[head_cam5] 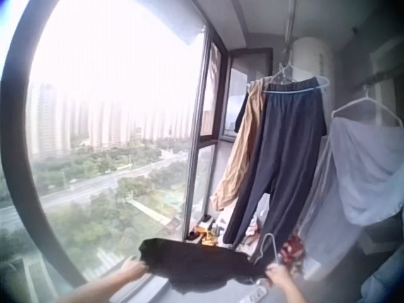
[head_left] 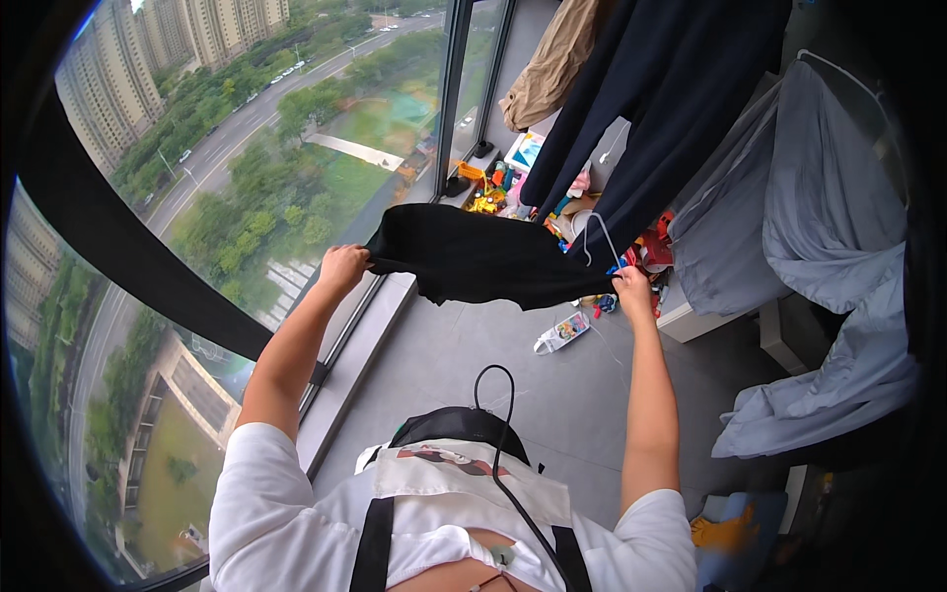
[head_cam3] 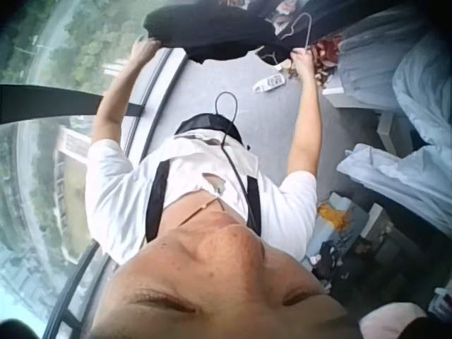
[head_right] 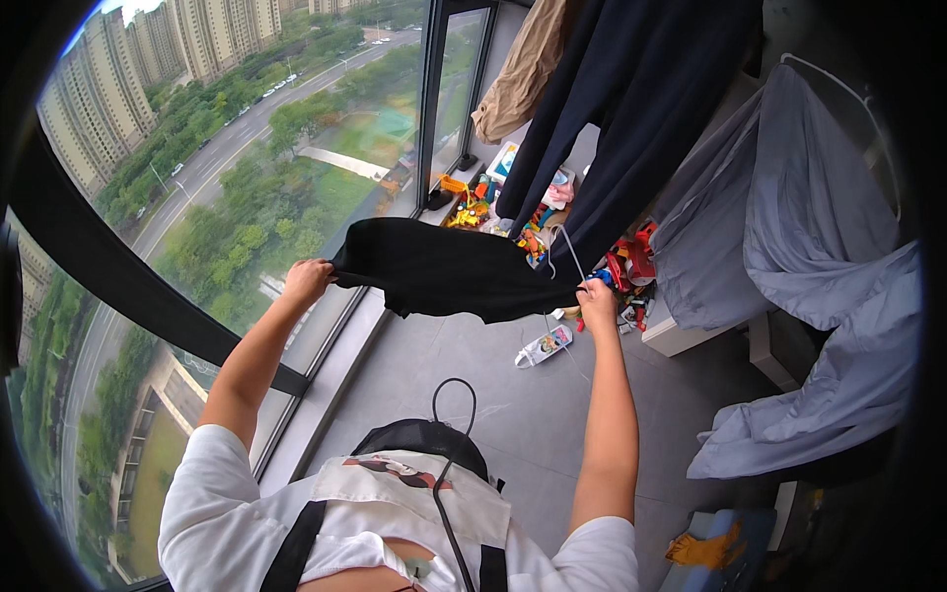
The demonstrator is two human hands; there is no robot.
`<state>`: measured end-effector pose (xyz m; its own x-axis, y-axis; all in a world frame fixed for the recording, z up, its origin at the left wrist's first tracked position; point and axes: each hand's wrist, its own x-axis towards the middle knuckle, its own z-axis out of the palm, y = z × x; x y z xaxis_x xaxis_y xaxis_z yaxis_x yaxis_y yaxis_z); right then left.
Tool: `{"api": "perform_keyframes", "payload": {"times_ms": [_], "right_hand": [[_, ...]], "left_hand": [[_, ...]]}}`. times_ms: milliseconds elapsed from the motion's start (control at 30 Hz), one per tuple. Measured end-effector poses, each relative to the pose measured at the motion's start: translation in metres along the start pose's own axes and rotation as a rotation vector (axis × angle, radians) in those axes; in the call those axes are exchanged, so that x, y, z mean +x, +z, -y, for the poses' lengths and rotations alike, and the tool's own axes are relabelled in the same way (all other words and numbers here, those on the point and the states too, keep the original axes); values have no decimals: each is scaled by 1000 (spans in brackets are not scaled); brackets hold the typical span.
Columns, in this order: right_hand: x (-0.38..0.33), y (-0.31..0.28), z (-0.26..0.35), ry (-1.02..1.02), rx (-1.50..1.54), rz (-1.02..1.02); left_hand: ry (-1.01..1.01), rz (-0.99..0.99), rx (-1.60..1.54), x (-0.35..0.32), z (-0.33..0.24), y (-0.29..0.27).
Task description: The person picks up a black shirt and a yellow pair of shorts and hangs them on separate plastic hangers before hanging them on a laundry rack.
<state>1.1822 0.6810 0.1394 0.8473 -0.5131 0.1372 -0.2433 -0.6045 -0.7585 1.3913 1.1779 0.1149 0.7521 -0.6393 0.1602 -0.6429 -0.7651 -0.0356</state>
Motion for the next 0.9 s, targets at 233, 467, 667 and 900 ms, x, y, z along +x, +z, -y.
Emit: {"api": "perform_keyframes", "payload": {"times_ms": [233,467,667,900], "right_hand": [[16,-17,20,-21,252,-166],[8,-11,41,215,254,-72],[11,23,26,-26,85,-116],[-26,70,156,-262,-297,-147]], "left_hand": [[-283,89,-639,46,-2,-65],[-558,153,-1756,52,-71,-107],[-603,418,-2245,63,-112,-125],[-487,350,-2452,63,-131,-139]]}}
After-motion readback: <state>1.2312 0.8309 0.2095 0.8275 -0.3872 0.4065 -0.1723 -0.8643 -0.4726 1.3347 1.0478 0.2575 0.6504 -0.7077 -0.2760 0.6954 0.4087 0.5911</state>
